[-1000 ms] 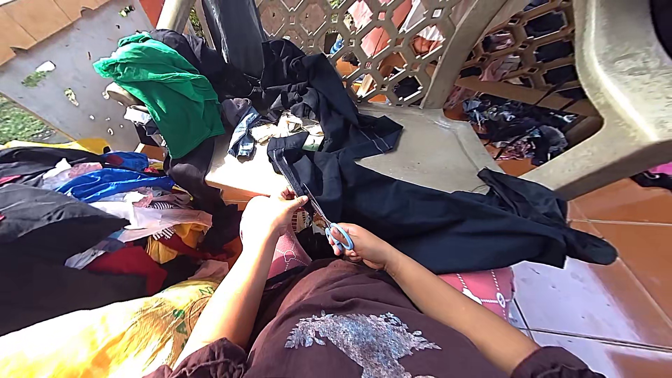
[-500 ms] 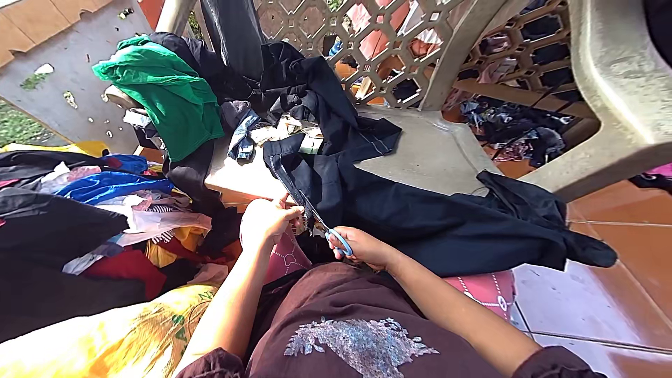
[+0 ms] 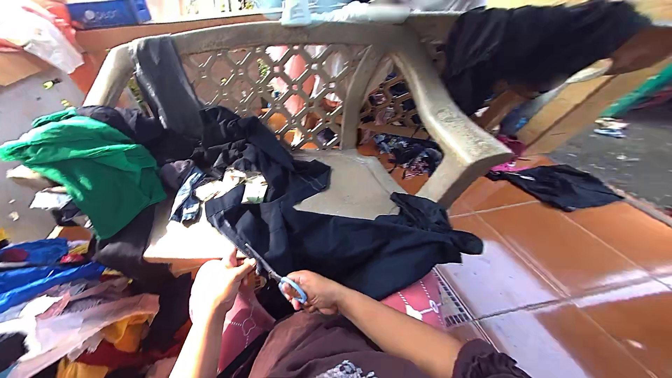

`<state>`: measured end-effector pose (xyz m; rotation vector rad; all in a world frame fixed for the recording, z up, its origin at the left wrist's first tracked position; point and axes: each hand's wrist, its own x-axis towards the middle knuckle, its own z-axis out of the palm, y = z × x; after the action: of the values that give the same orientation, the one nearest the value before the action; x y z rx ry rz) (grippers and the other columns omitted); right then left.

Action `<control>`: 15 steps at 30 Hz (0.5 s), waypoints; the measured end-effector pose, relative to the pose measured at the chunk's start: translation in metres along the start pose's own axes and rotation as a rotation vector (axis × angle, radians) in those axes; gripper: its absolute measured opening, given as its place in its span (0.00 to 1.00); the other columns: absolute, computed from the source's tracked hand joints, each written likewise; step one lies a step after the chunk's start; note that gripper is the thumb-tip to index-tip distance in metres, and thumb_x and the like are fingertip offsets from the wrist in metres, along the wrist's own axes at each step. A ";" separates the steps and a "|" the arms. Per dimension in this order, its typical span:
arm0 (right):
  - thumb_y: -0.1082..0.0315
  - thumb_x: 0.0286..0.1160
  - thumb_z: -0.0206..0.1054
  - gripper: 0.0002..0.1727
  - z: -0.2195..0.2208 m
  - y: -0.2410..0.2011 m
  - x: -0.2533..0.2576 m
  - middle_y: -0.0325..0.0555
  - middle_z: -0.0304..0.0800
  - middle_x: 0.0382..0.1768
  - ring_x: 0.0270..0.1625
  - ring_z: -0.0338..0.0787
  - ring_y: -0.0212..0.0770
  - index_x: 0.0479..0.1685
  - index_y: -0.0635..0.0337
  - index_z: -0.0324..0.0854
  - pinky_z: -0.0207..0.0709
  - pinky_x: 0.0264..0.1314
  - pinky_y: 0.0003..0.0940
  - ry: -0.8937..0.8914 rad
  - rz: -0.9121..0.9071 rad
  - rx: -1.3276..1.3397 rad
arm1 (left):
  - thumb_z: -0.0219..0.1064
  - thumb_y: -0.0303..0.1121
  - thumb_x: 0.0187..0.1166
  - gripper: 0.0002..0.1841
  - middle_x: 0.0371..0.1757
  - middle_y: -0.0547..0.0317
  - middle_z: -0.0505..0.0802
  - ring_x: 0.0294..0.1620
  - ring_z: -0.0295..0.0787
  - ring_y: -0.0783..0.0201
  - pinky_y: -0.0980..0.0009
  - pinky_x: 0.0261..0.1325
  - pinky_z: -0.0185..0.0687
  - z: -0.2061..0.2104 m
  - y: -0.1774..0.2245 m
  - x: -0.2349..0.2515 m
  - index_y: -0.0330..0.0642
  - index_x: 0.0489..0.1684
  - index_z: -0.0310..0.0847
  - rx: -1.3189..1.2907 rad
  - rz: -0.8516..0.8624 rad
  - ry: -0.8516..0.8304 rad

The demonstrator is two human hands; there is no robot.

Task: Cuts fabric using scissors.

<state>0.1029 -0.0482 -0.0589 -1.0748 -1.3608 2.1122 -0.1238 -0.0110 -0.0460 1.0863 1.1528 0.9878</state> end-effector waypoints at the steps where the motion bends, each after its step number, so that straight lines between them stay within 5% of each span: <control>1: 0.56 0.92 0.53 0.12 0.000 -0.001 0.000 0.27 0.73 0.20 0.13 0.61 0.18 0.42 0.53 0.73 0.54 0.15 0.14 -0.011 -0.005 0.027 | 0.65 0.15 0.73 0.26 0.28 0.62 0.91 0.19 0.80 0.76 0.81 0.24 0.76 0.002 0.002 -0.001 0.38 0.72 0.68 0.011 0.011 -0.017; 5: 0.51 0.93 0.48 0.16 0.001 -0.004 0.003 0.26 0.73 0.22 0.14 0.60 0.17 0.43 0.50 0.71 0.53 0.15 0.13 -0.041 -0.039 0.086 | 0.64 0.13 0.70 0.27 0.27 0.66 0.89 0.19 0.81 0.76 0.82 0.23 0.77 0.017 0.012 -0.007 0.43 0.68 0.63 0.016 0.027 -0.067; 15: 0.57 0.89 0.53 0.10 0.009 -0.003 0.007 0.25 0.76 0.20 0.14 0.64 0.17 0.39 0.48 0.72 0.55 0.15 0.12 -0.039 -0.112 0.135 | 0.64 0.13 0.67 0.29 0.26 0.67 0.89 0.17 0.79 0.77 0.83 0.20 0.74 0.006 0.012 -0.004 0.46 0.66 0.60 -0.038 0.041 -0.120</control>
<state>0.0910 -0.0473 -0.0571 -0.8875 -1.2455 2.1198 -0.1193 -0.0133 -0.0333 1.1275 1.0151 0.9594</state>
